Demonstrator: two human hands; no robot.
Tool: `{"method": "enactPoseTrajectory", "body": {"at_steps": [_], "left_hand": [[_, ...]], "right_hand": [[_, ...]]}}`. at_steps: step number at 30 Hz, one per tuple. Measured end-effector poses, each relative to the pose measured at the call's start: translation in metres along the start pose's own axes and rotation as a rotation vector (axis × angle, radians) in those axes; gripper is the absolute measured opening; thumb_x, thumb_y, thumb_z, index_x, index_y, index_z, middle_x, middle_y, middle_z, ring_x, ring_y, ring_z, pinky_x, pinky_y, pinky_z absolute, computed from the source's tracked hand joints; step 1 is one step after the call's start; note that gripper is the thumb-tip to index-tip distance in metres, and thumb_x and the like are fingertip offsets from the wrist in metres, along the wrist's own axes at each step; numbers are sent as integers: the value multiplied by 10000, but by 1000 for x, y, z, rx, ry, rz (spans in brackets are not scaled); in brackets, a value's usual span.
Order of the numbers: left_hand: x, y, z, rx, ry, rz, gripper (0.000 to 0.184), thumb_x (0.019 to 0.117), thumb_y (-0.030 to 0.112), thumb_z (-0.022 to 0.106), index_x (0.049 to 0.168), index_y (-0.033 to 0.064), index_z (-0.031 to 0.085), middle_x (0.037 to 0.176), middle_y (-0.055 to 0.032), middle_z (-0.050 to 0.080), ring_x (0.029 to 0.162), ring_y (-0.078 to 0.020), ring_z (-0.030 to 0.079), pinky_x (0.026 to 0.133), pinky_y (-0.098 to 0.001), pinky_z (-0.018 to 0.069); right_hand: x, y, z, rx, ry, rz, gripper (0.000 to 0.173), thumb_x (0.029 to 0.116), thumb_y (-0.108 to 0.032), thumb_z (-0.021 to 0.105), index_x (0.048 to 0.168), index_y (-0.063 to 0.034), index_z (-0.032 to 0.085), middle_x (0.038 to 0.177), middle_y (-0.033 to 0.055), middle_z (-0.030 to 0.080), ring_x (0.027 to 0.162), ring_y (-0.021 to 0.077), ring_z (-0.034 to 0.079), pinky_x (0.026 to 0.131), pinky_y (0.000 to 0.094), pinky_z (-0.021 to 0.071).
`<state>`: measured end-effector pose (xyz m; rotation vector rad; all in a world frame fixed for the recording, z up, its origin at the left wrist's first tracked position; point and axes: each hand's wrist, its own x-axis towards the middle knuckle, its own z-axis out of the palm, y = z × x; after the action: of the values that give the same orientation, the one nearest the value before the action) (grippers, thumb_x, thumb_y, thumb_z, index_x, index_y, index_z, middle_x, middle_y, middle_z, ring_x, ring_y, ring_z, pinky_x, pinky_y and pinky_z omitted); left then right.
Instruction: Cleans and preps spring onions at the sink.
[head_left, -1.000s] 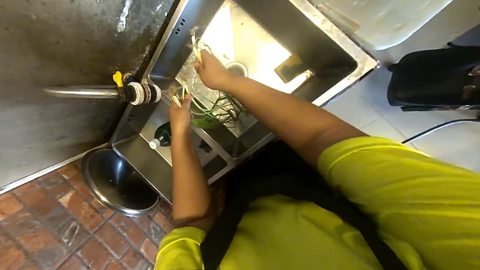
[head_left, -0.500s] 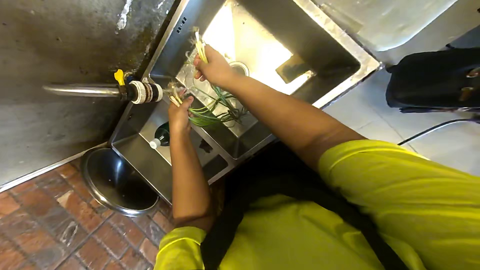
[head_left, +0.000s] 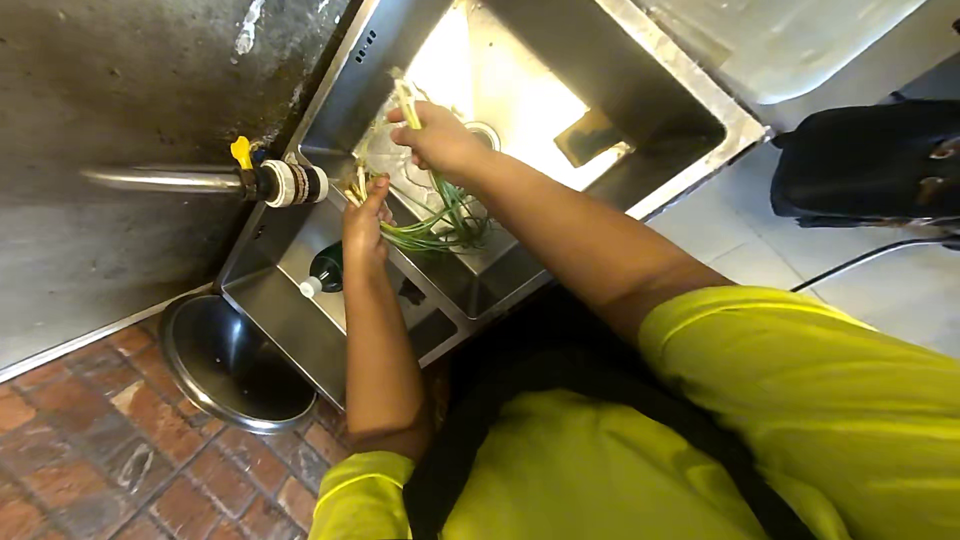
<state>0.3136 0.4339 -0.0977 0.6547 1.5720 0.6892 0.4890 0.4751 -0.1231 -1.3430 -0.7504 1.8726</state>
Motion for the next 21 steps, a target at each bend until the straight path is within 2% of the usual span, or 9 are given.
{"method": "enactPoseTrajectory", "body": {"at_steps": [2,5,8,11,13,15,17,20,21], "left_hand": [[0,1,0,-41,27,-10,135,1009,197,644,1121,123,655,600,76,423,457,-38,423,454,-188,435],[1,1,3,-73,53,-24,72,1019,181,621,1072,136,637,604,71,431,465,-48,430,470,-200,443],[3,6,3,-114,128,5,91,1025,224,623,1060,142,632,597,78,416,463,-37,427,468,-185,435],[2,17,-1,-195,196,89,121,1056,200,563,1106,115,632,602,83,413,452,-26,406,455,-166,414],[3,23,-5,-210,212,153,105,1076,156,496,1105,128,594,609,90,395,455,-24,396,469,-166,415],[3,28,-5,-171,212,159,83,1067,182,528,1089,149,601,589,92,401,460,-35,435,502,-193,468],[3,27,0,-86,186,145,121,1043,178,588,1133,106,626,605,64,462,474,-59,503,532,-231,542],[4,21,11,126,53,166,259,1056,144,556,1291,50,615,817,-8,598,539,-80,535,511,-225,514],[3,20,16,195,28,179,278,1057,143,556,1309,47,623,890,-28,632,540,-78,532,493,-219,499]], "right_hand": [[-3,11,-1,-31,12,40,328,1013,-220,642,1311,-88,609,987,56,656,587,84,491,537,260,442],[-12,20,4,-110,-130,29,216,997,-256,696,1142,-96,713,849,6,657,543,53,463,499,239,402],[-16,20,-1,-277,-109,-32,174,1028,-223,638,1107,-90,718,918,14,698,673,88,543,617,305,452],[-5,34,-24,-484,15,-21,268,1055,-218,555,1177,-11,673,1072,170,699,991,310,669,906,548,524],[0,50,-40,-507,133,42,331,1075,-244,506,1215,24,638,1133,237,677,1075,383,661,958,602,510],[0,57,-49,-448,185,77,314,1077,-234,509,1207,17,645,1117,219,670,1045,350,651,935,564,510],[-3,53,-45,-357,140,95,267,1051,-198,570,1232,-38,683,1122,162,701,1019,284,663,924,516,524],[-10,40,-27,-282,77,61,211,1009,-196,651,1165,-73,720,1024,106,699,865,200,637,787,442,527],[-13,33,-24,-285,54,50,206,1003,-190,656,1162,-81,729,1057,106,713,923,208,656,839,458,535]]}}
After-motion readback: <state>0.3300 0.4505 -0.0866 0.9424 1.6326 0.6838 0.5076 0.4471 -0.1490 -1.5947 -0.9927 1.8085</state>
